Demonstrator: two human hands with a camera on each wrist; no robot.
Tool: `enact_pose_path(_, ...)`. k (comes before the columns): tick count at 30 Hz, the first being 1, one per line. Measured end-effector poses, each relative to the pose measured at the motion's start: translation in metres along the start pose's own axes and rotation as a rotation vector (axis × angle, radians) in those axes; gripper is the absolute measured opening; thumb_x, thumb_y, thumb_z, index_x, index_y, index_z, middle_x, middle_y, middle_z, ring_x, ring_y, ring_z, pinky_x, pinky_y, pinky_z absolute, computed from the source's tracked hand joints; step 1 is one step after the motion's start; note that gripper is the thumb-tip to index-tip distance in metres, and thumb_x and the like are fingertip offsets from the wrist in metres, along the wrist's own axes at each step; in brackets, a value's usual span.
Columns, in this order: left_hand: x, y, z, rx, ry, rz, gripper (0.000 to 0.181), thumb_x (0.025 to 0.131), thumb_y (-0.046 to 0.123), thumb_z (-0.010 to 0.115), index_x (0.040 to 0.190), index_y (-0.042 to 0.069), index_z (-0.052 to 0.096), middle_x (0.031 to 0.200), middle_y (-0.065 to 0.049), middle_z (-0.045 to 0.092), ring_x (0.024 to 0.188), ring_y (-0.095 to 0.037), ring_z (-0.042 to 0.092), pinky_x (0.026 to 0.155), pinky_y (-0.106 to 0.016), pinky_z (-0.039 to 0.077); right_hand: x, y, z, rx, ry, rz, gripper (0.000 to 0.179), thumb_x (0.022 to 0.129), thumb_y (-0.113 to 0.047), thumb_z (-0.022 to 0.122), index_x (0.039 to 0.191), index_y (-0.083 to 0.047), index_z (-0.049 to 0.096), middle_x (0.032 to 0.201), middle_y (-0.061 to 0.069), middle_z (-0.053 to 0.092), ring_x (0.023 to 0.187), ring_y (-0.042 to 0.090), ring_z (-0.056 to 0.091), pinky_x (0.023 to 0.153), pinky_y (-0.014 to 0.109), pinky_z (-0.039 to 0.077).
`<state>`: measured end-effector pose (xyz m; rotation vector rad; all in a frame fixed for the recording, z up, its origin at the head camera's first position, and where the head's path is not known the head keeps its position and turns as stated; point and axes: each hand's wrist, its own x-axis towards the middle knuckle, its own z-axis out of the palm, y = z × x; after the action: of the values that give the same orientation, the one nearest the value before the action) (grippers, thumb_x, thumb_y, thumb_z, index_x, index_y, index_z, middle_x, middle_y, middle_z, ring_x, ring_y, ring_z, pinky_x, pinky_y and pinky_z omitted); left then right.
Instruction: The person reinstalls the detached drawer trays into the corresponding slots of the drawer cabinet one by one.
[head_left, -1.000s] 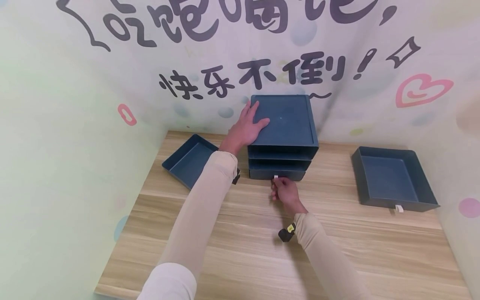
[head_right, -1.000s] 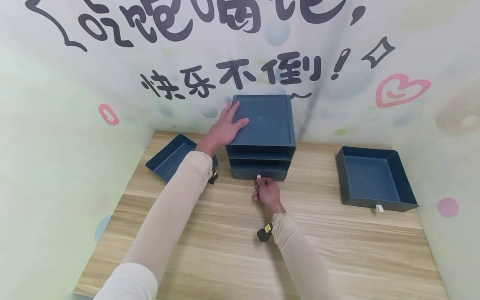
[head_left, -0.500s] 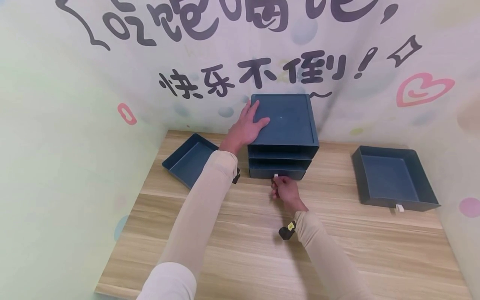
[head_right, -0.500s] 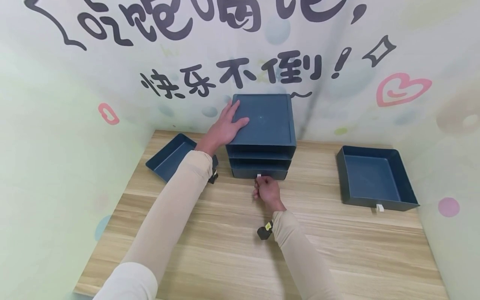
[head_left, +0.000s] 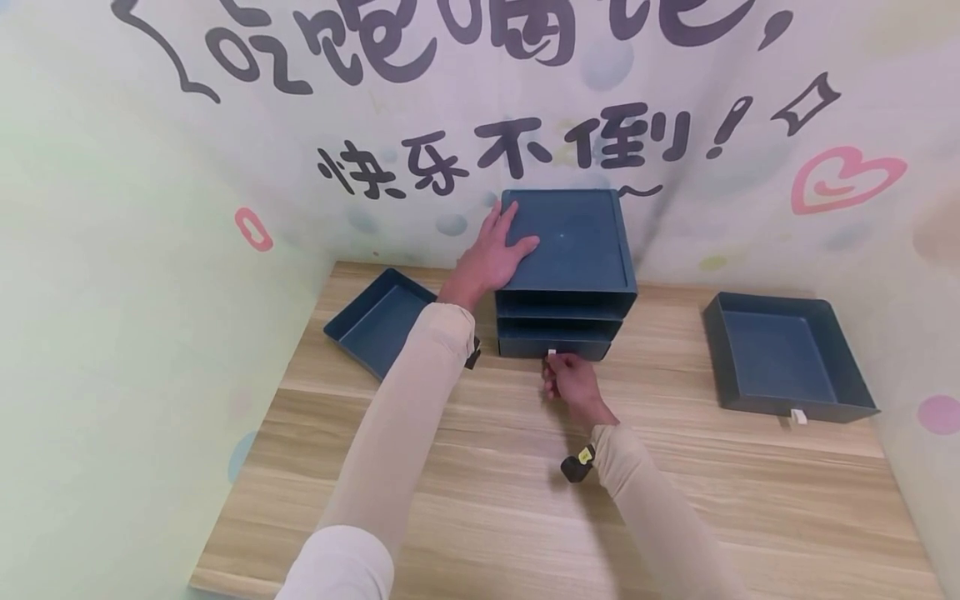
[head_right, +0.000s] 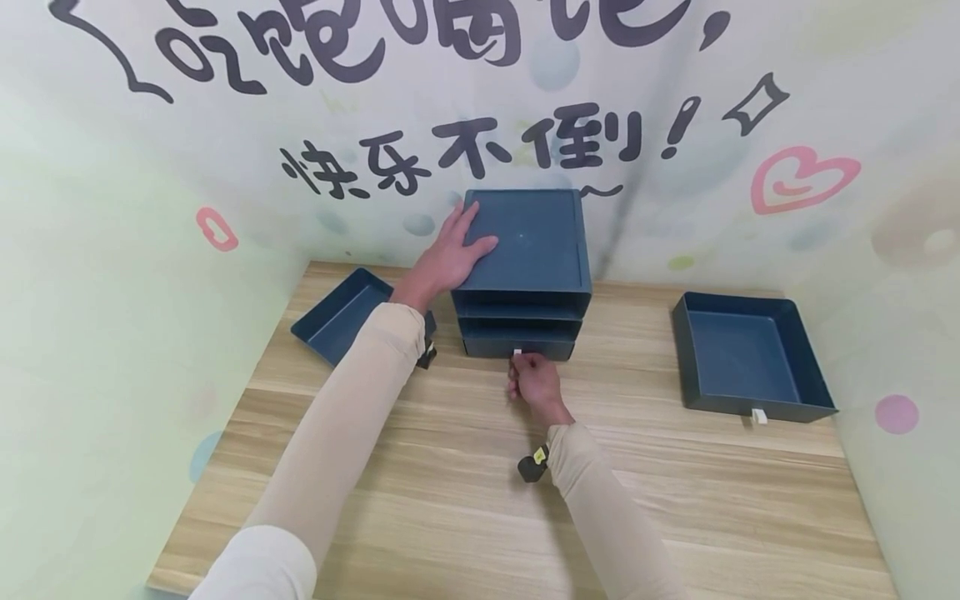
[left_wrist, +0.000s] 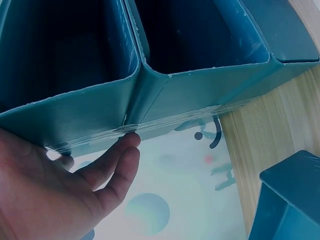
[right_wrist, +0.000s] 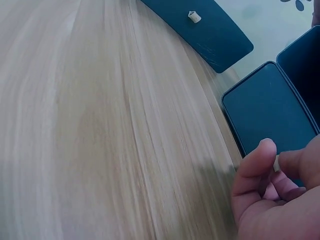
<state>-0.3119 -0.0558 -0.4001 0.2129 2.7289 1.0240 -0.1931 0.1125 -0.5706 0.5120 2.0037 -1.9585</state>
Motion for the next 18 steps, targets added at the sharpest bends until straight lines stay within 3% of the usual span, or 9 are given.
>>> enact_pose_path(6,-0.001,-0.001,0.001,0.001,0.007,-0.001,0.075,0.101,0.066,0.041,0.162,0.044,0.003,0.174,0.012,-0.007,0.161,-0.024,0.014,0.128,-0.053,0.022,-0.005,-0.001,-0.007,-0.018,-0.003,-0.04,0.031,0.109,-0.023,0.049,0.118,0.005,0.059,0.092,0.01,0.056,0.065,0.013,0.055,0.056,0.023,0.049)
enact_pose_path(9,-0.001,-0.001,0.002,-0.002,0.005,-0.001,0.075,0.102,0.066,0.04,0.162,0.044,0.002,0.174,0.012,-0.008,0.161,-0.024,0.014,0.128,-0.053,0.022,-0.01,-0.002,-0.013,-0.082,0.005,-0.065,0.034,0.109,-0.025,0.048,0.12,0.005,0.06,0.092,0.01,0.057,0.065,0.012,0.055,0.058,0.023,0.05)
enact_pose_path(13,-0.002,-0.001,0.001,0.001,0.008,0.0,0.075,0.102,0.066,0.04,0.163,0.044,0.002,0.174,0.011,-0.008,0.161,-0.024,0.014,0.128,-0.054,0.022,-0.017,-0.007,-0.024,-0.159,0.026,-0.081,0.037,0.109,-0.028,0.046,0.124,0.003,0.06,0.099,0.012,0.06,0.067,0.011,0.057,0.061,0.022,0.052)
enact_pose_path(18,-0.001,-0.001,0.0,0.0,0.003,0.003,0.075,0.102,0.066,0.04,0.162,0.044,0.002,0.173,0.012,-0.008,0.161,-0.025,0.014,0.128,-0.055,0.022,-0.026,-0.016,-0.042,-0.143,0.066,-0.097,0.04,0.109,-0.03,0.047,0.129,0.004,0.056,0.108,0.016,0.06,0.067,0.008,0.057,0.062,0.02,0.053)
